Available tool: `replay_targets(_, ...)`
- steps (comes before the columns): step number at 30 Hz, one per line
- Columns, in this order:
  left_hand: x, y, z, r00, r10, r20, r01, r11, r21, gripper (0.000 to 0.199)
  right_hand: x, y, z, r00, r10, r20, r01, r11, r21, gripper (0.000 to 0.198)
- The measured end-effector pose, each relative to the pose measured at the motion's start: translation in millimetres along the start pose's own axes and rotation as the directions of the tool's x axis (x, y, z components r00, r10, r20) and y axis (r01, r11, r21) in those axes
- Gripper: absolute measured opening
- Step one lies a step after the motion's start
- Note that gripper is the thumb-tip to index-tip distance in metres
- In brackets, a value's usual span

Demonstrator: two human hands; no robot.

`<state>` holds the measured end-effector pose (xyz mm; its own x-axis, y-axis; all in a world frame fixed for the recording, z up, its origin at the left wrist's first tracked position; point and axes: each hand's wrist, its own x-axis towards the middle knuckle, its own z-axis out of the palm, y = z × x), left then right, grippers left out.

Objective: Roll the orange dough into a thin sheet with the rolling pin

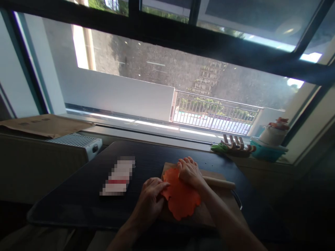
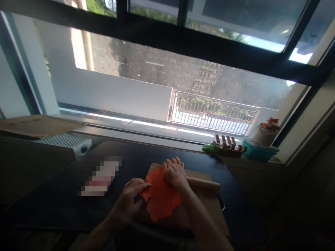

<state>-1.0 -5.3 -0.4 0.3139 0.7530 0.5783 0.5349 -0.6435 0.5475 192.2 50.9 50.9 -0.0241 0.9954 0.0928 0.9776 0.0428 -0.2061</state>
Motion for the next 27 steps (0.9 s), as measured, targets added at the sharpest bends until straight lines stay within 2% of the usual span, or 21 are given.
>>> replay_targets(3, 1, 2, -1, 1.000, -0.008, -0.003, 0.008, 1.000, 0.029, 0.044, 28, 3, -6, 0.999, 0.039, 0.028, -0.039, 0.999, -0.006, 0.047)
replay_targets(5, 2, 3, -1, 1.000, -0.004, -0.007, 0.004, 0.999, 0.044, 0.042, 31, 2, -7, 0.998, 0.055, 0.033, -0.055, 0.998, -0.002, 0.048)
replay_targets(11, 3, 7, -3, 0.999, 0.031, -0.026, -0.029, 0.997, 0.068, 0.030, -20, -3, 2, 0.998, -0.015, 0.058, 0.014, 1.000, 0.006, 0.051)
replay_targets(14, 3, 9, -4, 0.999, 0.039, -0.016, -0.038, 0.997, 0.063, 0.029, -27, -1, 3, 0.995, -0.072, 0.063, 0.072, 0.997, 0.002, 0.053)
replay_targets(16, 3, 9, -5, 0.999, 0.039, -0.010, -0.038, 0.997, 0.066, 0.030, -15, 1, 0, 0.996, -0.071, 0.050, 0.072, 0.997, -0.015, 0.052)
replay_targets(22, 2, 7, -4, 0.999, 0.043, -0.027, -0.041, 0.995, 0.091, 0.030, 35, 7, -9, 0.999, 0.039, 0.014, -0.038, 0.999, -0.037, 0.050)
replay_targets(24, 2, 7, -4, 0.998, 0.049, -0.030, -0.046, 0.995, 0.093, 0.030, 31, 6, -8, 0.999, 0.046, 0.022, -0.045, 0.998, -0.032, 0.051)
replay_targets(27, 2, 8, -5, 0.998, 0.054, -0.028, -0.051, 0.995, 0.089, 0.028, 3, 1, -3, 0.999, 0.041, 0.030, -0.040, 0.999, -0.021, 0.054)
